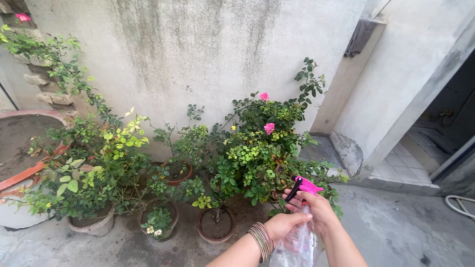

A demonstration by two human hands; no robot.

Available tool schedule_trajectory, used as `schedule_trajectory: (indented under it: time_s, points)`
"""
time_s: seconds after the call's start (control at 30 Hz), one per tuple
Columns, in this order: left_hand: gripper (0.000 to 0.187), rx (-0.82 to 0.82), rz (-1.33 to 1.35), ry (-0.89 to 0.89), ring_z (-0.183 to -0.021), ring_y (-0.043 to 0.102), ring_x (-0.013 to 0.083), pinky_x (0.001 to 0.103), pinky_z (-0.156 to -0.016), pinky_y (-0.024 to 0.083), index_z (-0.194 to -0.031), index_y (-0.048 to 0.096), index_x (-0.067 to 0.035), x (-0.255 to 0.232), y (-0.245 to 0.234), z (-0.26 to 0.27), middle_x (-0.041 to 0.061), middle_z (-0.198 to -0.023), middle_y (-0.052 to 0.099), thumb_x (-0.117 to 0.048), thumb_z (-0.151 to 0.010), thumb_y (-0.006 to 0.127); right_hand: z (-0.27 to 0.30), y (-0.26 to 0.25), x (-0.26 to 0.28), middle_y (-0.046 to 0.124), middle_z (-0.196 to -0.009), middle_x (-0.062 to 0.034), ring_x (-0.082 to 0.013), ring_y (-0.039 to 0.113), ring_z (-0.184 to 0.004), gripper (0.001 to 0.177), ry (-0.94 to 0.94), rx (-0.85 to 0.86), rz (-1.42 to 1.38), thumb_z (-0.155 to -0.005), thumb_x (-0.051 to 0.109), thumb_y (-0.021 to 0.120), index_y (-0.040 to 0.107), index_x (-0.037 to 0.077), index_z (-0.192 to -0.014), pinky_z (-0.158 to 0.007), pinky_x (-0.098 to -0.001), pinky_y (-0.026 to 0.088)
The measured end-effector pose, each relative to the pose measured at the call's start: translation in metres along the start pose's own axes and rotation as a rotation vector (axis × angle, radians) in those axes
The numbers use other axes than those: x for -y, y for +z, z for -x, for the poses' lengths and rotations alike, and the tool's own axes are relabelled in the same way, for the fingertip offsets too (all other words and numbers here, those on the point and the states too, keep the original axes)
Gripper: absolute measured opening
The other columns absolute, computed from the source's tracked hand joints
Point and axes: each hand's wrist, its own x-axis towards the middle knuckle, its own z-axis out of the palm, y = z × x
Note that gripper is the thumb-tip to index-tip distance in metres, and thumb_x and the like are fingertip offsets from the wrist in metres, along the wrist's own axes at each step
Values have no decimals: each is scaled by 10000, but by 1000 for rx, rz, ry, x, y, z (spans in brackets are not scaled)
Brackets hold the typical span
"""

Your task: The person uses a handheld spray bottle to mist water onto a row of potted plants, including several rose bushes with pink flowers.

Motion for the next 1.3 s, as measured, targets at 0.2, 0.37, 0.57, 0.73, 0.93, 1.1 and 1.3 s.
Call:
schedule_trajectory:
  time_s: [0.2,0.37,0.57,0.73,0.93,1.1,1.3]
  points:
    - [564,15,0,5,-906,685,176,451,-680,598,-1214,662,-89,2,13,-6,40,-1057,639,-545,-896,755,-3,-23,-1,735,-1130,-215,-321,737,-1021,250,12,15,-11,-943,92,545,612,-57,-1132,-789,-396,607]
    - [540,8,20,-18,-921,695,171,427,-704,617,-1224,652,-101,3,18,0,19,-1052,656,-522,-909,771,-13,-42,-11,755,-1049,-167,-256,724,-900,232,1,-36,68,-935,108,597,664,-44,-1098,-669,-366,571]
    - [545,50,52,-28,-889,711,175,442,-682,618,-1221,660,-81,8,9,-5,34,-1048,696,-514,-910,772,-17,-42,-18,739,-1002,-166,-263,718,-860,212,-21,-60,73,-932,105,639,655,-34,-1092,-674,-377,594]
    - [526,106,54,-16,-888,701,160,435,-672,611,-1240,665,-109,-2,0,-10,24,-1043,692,-527,-929,738,-7,-12,0,754,-1098,-210,-314,750,-995,269,6,-29,-19,-923,117,575,632,-56,-1121,-779,-408,621]
    - [499,79,7,-22,-885,707,145,411,-670,608,-1212,671,-115,-29,-17,-19,16,-1030,702,-526,-932,710,-34,2,11,735,-1130,-229,-348,741,-1033,270,-34,-23,-17,-913,83,567,611,-46,-1147,-823,-439,617]
    - [501,163,75,71,-913,707,142,366,-745,610,-1223,662,-52,-26,-63,-59,40,-1052,706,-494,-999,732,-68,21,11,758,-1074,-186,-280,742,-927,257,-33,-50,1,-918,99,587,651,-65,-1105,-739,-388,604]
    - [501,171,68,-43,-881,717,151,383,-722,616,-1199,658,-95,-61,-96,-60,26,-1030,712,-536,-966,709,-134,20,-2,739,-969,-151,-222,706,-792,182,-45,-37,63,-907,80,636,676,-30,-1046,-619,-334,542]
